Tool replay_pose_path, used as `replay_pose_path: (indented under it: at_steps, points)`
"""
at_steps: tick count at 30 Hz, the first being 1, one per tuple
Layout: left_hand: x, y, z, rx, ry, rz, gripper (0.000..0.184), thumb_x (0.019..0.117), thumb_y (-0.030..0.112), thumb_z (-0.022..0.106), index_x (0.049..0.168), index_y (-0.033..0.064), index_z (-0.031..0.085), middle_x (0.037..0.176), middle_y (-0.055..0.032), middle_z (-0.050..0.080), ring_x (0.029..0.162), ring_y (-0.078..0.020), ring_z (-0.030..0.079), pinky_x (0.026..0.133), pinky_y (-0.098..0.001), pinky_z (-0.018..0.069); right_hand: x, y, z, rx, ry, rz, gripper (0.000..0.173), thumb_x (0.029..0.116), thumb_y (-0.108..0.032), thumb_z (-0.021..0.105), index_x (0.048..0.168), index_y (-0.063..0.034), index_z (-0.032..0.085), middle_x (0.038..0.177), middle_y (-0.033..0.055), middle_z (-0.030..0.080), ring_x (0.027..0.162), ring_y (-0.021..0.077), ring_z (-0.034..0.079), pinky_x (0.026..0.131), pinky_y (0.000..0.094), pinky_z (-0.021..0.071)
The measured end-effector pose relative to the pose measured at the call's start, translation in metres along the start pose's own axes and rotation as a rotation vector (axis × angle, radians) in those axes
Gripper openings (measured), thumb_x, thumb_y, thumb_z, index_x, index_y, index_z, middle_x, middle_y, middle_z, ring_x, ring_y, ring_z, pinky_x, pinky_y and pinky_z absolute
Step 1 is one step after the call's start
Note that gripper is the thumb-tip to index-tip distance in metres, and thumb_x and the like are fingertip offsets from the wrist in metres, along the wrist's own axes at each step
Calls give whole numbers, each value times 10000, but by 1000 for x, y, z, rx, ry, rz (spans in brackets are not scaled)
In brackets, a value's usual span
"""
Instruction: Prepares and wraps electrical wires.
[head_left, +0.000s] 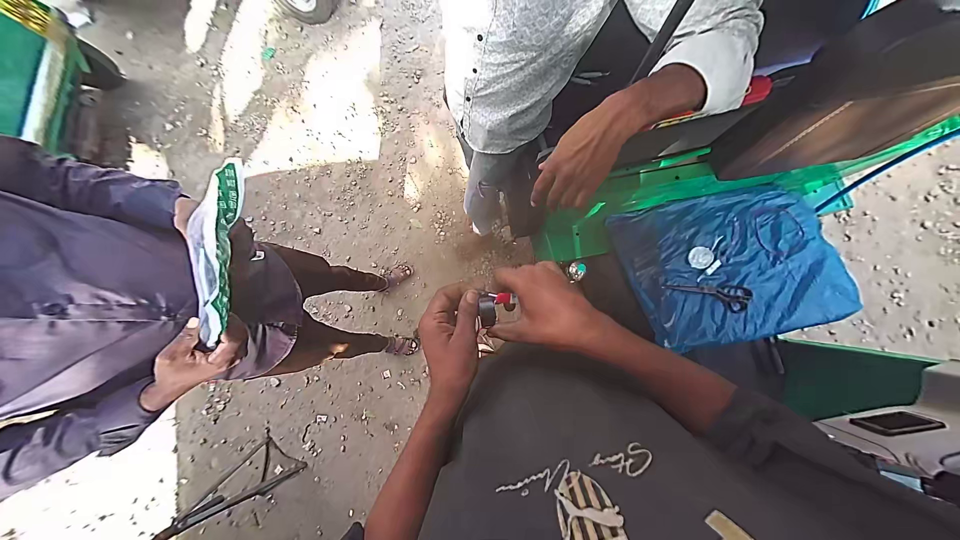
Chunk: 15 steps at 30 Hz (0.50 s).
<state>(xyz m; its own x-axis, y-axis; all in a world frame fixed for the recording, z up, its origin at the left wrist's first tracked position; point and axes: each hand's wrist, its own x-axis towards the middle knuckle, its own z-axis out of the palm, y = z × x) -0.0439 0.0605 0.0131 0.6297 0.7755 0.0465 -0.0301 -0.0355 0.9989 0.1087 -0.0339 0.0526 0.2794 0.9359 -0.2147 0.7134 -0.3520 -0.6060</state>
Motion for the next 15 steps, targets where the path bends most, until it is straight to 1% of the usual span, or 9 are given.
replay_pose_path:
  at_steps: [3, 6, 8, 9, 10, 11, 12, 13, 15]
  points:
    - [0, 1, -1, -57, -3, -64, 173, 1044, 99, 542, 1056, -33, 653, 946, -164, 714, 827, -249, 707, 759, -394, 614, -5, 0, 9, -42, 68, -42, 394, 813, -486, 753, 1061, -191, 668, 867, -38, 677, 869, 146, 641, 930, 487, 446]
    - [-1, 2, -2, -103, -15, -98, 180, 1050, 85, 525, 1068, -47, 645, 954, -170, 706, 843, -247, 701, 778, -398, 607, -11, 0, 16, -73, 180, -101, 378, 832, -475, 728, 1037, -163, 667, 822, -23, 663, 811, 150, 633, 915, 468, 447]
    - [-3, 3, -1, -112, -13, -88, 172, 1048, 78, 525, 1069, -45, 644, 967, -163, 704, 856, -239, 699, 787, -390, 605, -14, 1, 18, -12, 197, -102, 387, 824, -474, 757, 1041, -161, 685, 811, -30, 670, 796, 140, 638, 918, 464, 466]
    - [-4, 2, -1, -105, -13, -68, 165, 1048, 79, 529, 1073, -42, 638, 971, -159, 702, 852, -238, 699, 781, -387, 609, -14, 3, 17, 64, 169, -84, 388, 820, -460, 785, 1049, -159, 696, 813, -34, 676, 793, 132, 639, 899, 455, 483]
    - [-3, 1, 1, -97, -12, -48, 160, 1047, 81, 531, 1071, -39, 633, 961, -154, 700, 834, -234, 700, 763, -382, 615, -13, 6, 15, 161, 120, -49, 389, 809, -455, 815, 1043, -165, 705, 810, -47, 680, 772, 106, 632, 843, 419, 503]
    - [-3, -1, 2, -97, -14, -37, 161, 1049, 85, 529, 1072, -38, 630, 948, -150, 697, 818, -229, 697, 748, -375, 615, -11, 8, 12, 261, 58, -2, 386, 791, -451, 843, 1033, -179, 714, 818, -70, 689, 756, 70, 635, 771, 363, 536]
    - [-3, -2, 3, -98, -14, -32, 166, 1053, 91, 527, 1073, -38, 629, 937, -146, 695, 811, -225, 698, 743, -371, 616, -10, 11, 9, 368, -5, 40, 379, 778, -422, 868, 1026, -177, 720, 827, -79, 698, 746, 48, 637, 730, 323, 550]
    - [-4, -2, 4, -100, -13, -28, 172, 1057, 97, 524, 1074, -41, 627, 929, -148, 694, 805, -225, 699, 741, -373, 617, -8, 12, 8, 456, -53, 76, 359, 766, -389, 888, 1001, -170, 726, 808, -78, 701, 721, 40, 633, 695, 303, 548]
    - [-5, -3, 5, -93, -9, -15, 172, 1060, 96, 519, 1077, -38, 626, 935, -147, 696, 810, -226, 703, 748, -378, 621, -6, 15, 8, 558, -129, 128, 301, 769, -355, 896, 937, -159, 741, 761, -58, 695, 662, 50, 621, 627, 306, 533]
